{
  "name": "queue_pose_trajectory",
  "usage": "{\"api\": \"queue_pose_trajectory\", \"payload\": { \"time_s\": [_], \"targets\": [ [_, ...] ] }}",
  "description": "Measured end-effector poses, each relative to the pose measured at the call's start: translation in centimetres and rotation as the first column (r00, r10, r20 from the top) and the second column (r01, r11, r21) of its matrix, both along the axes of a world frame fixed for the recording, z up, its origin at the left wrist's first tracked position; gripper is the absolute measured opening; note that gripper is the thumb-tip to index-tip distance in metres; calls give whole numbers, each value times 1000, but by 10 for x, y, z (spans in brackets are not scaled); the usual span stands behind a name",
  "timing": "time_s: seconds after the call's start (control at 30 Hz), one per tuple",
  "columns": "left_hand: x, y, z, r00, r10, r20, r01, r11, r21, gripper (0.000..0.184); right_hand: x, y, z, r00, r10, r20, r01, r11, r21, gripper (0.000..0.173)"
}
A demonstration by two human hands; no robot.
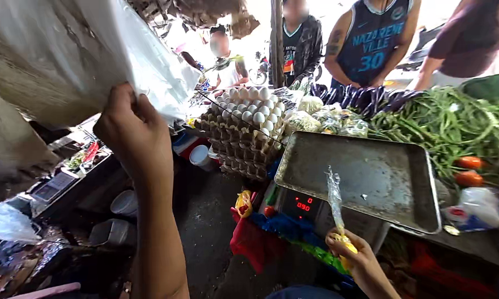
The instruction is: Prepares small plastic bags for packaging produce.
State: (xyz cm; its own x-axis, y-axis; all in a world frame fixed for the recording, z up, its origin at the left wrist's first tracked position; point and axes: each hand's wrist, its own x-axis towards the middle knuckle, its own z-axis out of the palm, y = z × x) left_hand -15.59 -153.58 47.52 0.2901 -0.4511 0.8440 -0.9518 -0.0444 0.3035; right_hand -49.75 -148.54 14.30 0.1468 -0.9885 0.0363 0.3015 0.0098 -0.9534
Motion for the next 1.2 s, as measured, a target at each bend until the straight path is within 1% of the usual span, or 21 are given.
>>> {"api": "queue_pose_trajectory", "payload": {
  "time_s": [0.03, 0.07, 0.13, 0.2, 0.33, 0.37, 0.43, 0.5, 0.57, 0.6, 0.73, 0.8, 0.87, 0.97, 1.07, 1.2],
  "targets": [
    [6, -4, -2, 1000, -20, -14, 20, 999, -42, 31, 0, 2, -1, 1000, 0, 1, 0, 1000, 1, 18],
    [13, -9, -2, 997, -77, -33, 73, 992, -104, 30, -1, 3, -2, 1000, -4, 0, 4, 1000, 5, 18],
    [26, -16, 0, 969, -227, -97, 205, 957, -203, 33, -3, 6, -4, 1000, -13, 2, 13, 1000, 23, 19],
    [32, -19, 2, 955, -274, -112, 238, 936, -259, 36, -6, 8, -6, 1000, -27, 2, 27, 999, 28, 19],
    [32, -16, 0, 947, -295, -127, 251, 926, -282, 38, -11, 11, -8, 998, -56, -14, 57, 998, 23, 17],
    [32, -14, -1, 930, -336, -147, 286, 916, -283, 35, -11, 12, -8, 998, -63, -7, 63, 998, 25, 17],
    [31, -9, -5, 870, -461, -177, 405, 871, -279, 27, -11, 13, -9, 998, -65, 4, 65, 997, 36, 17],
    [32, -5, -6, 830, -524, -190, 474, 843, -256, 22, -9, 13, -10, 998, -59, 19, 58, 998, 39, 16],
    [36, -6, -6, 846, -508, -162, 460, 849, -260, 18, -6, 13, -10, 999, -41, 22, 40, 998, 47, 16],
    [38, -7, -6, 860, -492, -137, 444, 853, -273, 20, -4, 14, -9, 999, -34, 19, 33, 998, 50, 17],
    [41, -3, -2, 880, -454, -137, 401, 867, -296, 38, 6, 13, -9, 1000, -12, 25, 11, 998, 66, 16],
    [43, -2, -1, 883, -446, -144, 392, 871, -297, 41, 10, 13, -9, 1000, 2, 29, -4, 997, 71, 16],
    [44, 0, 1, 885, -443, -147, 392, 876, -282, 40, 14, 12, -9, 999, 32, 27, -34, 997, 73, 17],
    [43, 5, 1, 845, -505, -175, 464, 856, -229, 35, 19, 10, -12, 998, 60, 21, -62, 994, 86, 18],
    [41, 9, -7, 796, -562, -222, 536, 827, -172, 37, 25, 10, -12, 997, 79, 13, -80, 991, 102, 18],
    [42, 11, -24, 750, -578, -322, 565, 813, -143, 34, 31, 10, -13, 993, 122, 5, -122, 985, 119, 20]
  ]
}}
